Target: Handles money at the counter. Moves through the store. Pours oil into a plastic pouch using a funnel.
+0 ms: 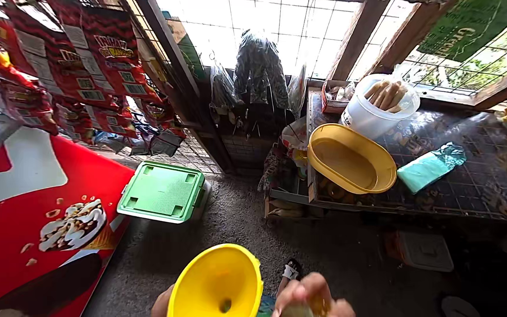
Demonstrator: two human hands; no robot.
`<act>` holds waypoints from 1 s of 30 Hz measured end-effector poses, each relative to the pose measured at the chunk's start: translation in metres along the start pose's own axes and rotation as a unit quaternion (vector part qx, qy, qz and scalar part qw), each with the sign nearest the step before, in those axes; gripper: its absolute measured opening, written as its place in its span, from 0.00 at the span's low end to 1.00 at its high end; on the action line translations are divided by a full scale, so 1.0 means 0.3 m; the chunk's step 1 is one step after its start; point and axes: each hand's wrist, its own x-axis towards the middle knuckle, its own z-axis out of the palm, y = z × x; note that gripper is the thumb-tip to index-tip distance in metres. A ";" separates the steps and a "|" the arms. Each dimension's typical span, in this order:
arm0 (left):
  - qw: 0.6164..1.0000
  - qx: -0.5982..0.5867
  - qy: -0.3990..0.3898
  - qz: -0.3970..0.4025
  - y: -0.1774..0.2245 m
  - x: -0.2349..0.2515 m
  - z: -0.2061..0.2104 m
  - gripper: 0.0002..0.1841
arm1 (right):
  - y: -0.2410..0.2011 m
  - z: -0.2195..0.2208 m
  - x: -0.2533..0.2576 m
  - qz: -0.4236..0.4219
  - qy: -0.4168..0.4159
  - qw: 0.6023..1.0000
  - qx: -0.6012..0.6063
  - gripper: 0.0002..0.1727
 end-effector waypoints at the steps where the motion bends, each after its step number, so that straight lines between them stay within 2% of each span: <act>1: 1.000 0.023 0.002 0.008 0.040 0.014 0.028 0.19 | -0.011 -0.013 0.013 0.019 -0.002 0.999 0.032 0.23; 3: 0.993 0.071 -0.013 0.097 0.093 0.058 0.084 0.21 | -0.047 -0.031 0.064 0.056 -0.016 0.994 0.095 0.21; 5: 0.976 0.115 -0.024 0.186 0.101 0.103 0.110 0.19 | -0.109 -0.060 0.123 0.109 -0.055 0.987 0.106 0.22; 8: 0.958 0.151 0.011 0.242 0.098 0.124 0.126 0.14 | -0.217 -0.075 0.199 0.202 -0.074 0.976 0.034 0.20; 13: 0.940 0.177 0.053 0.287 0.109 0.124 0.134 0.17 | -0.385 -0.020 0.301 0.335 -0.086 0.930 -0.125 0.20; 16: 0.922 0.215 0.054 0.318 0.124 0.116 0.143 0.16 | -0.457 0.035 0.356 0.389 -0.074 0.896 -0.203 0.18; 20: 0.920 0.203 0.051 0.330 0.124 0.101 0.166 0.17 | -0.529 0.117 0.436 0.448 -0.097 0.840 -0.292 0.14; 25: 0.919 0.189 0.043 0.342 0.111 0.089 0.192 0.19 | -0.578 0.235 0.517 0.444 -0.159 0.781 -0.409 0.15; 30: 0.927 0.144 0.031 0.344 0.119 0.090 0.217 0.20 | -0.584 0.343 0.581 0.442 -0.192 0.698 -0.530 0.13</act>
